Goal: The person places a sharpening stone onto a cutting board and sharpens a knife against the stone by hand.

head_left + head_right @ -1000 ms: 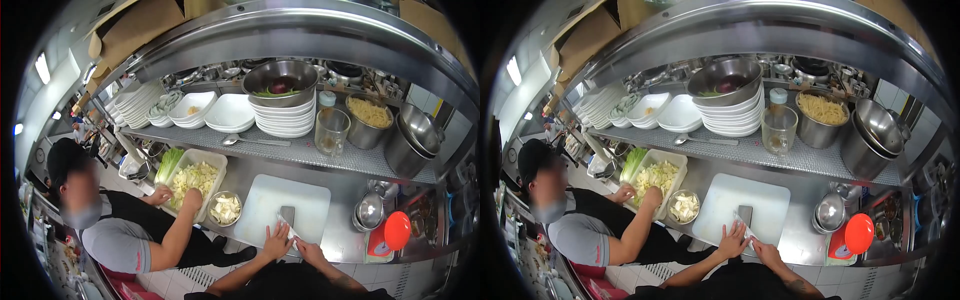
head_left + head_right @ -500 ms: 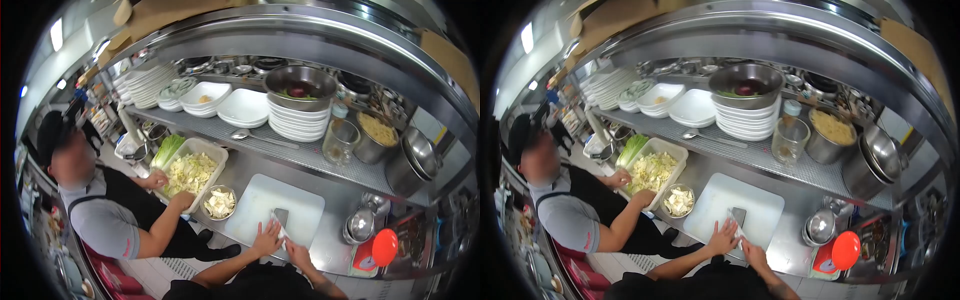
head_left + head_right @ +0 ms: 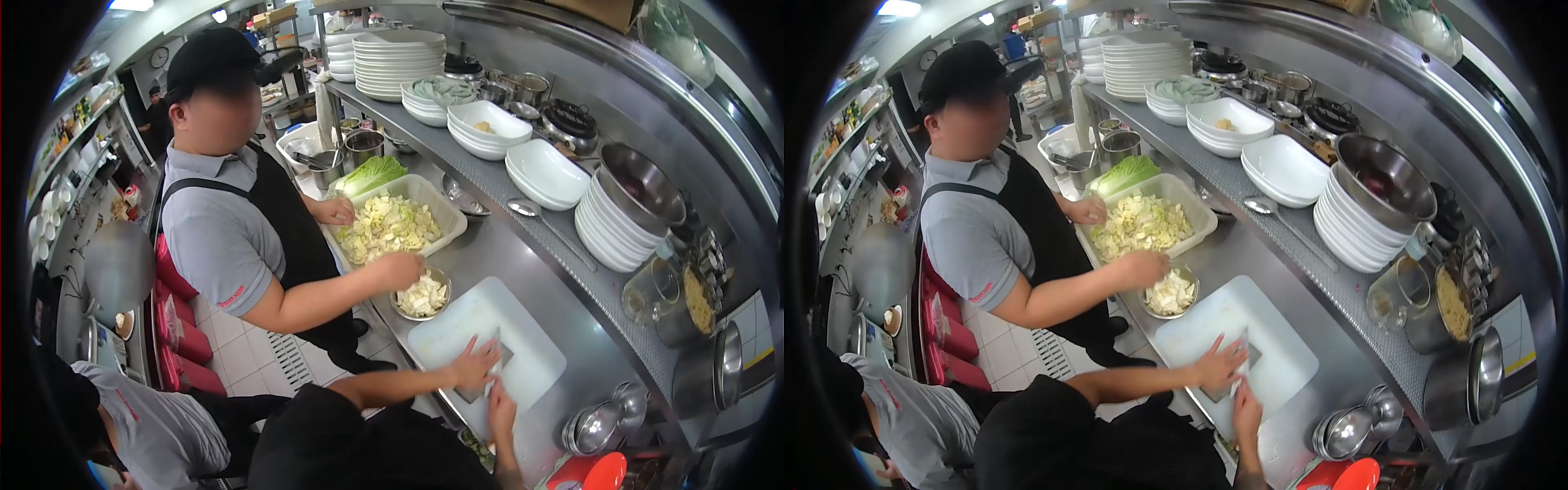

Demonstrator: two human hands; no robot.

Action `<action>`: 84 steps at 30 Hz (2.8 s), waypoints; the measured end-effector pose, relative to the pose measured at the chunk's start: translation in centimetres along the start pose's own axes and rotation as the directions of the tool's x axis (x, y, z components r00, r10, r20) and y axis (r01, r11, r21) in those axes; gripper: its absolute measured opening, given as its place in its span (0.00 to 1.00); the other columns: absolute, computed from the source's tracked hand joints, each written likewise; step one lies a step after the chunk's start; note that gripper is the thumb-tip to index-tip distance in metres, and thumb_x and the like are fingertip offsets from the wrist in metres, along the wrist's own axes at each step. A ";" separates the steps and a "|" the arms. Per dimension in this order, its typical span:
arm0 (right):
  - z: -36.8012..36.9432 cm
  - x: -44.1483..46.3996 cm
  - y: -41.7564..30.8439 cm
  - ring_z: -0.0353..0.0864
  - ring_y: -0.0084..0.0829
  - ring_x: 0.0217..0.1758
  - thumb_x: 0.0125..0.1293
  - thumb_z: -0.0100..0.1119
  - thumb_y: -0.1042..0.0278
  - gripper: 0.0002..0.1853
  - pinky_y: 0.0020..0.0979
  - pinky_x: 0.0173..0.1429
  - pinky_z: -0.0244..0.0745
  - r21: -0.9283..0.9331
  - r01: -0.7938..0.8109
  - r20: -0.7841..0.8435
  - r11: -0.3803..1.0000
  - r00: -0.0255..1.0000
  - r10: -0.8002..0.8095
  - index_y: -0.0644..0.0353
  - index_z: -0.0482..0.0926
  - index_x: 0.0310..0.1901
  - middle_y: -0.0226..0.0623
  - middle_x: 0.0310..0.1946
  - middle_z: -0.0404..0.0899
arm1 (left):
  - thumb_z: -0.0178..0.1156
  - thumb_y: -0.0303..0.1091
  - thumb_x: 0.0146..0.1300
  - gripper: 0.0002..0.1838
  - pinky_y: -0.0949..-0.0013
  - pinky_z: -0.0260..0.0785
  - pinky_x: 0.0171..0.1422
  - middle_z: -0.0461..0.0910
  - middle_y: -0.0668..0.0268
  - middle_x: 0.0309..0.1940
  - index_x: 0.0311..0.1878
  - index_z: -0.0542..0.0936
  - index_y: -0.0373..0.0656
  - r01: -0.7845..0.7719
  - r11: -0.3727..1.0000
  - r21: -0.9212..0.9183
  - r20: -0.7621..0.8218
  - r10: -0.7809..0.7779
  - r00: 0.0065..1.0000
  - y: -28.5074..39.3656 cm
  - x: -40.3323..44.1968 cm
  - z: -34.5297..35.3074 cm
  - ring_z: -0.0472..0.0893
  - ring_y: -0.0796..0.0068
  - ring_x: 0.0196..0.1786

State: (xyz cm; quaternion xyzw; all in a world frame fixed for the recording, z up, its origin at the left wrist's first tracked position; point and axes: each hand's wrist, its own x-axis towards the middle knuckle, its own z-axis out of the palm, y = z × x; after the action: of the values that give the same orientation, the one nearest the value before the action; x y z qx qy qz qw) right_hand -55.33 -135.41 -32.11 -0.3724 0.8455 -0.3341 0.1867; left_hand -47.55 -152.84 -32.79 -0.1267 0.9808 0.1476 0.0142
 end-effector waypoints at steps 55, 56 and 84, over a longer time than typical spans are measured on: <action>-0.5 0.8 0.6 0.83 0.63 0.42 0.79 0.41 0.43 0.23 0.57 0.49 0.78 -0.022 -0.113 0.050 0.993 0.992 0.114 0.37 0.78 0.65 0.57 0.38 0.84 | 0.40 0.64 0.75 0.41 0.24 0.25 0.79 0.57 0.61 0.81 0.79 0.62 0.41 -0.091 0.994 0.056 -0.106 0.097 0.990 -2.9 1.5 2.3 0.43 0.53 0.86; -0.2 3.4 0.4 0.82 0.65 0.43 0.79 0.40 0.42 0.24 0.57 0.50 0.77 -0.006 -0.129 -0.019 0.992 0.991 0.129 0.45 0.82 0.57 0.59 0.38 0.83 | 0.38 0.64 0.76 0.41 0.25 0.25 0.79 0.57 0.62 0.81 0.79 0.62 0.41 -0.062 0.997 0.035 -0.105 0.066 0.992 -3.6 3.8 1.2 0.42 0.53 0.86; -0.6 -3.7 -0.2 0.83 0.58 0.54 0.80 0.45 0.54 0.23 0.49 0.54 0.78 -0.046 0.052 0.006 0.998 0.999 -0.052 0.51 0.75 0.69 0.58 0.51 0.82 | 0.42 0.57 0.75 0.39 0.34 0.26 0.83 0.57 0.57 0.80 0.78 0.61 0.35 -0.085 0.996 -0.008 -0.112 0.084 0.990 2.5 -4.8 2.0 0.43 0.56 0.85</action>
State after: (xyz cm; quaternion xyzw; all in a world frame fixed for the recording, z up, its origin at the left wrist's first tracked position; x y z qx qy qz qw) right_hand -53.14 -132.43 -31.36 -0.3993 0.8426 -0.3182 0.1714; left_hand -43.52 -148.80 -33.69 -0.0932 0.9836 0.1472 -0.0476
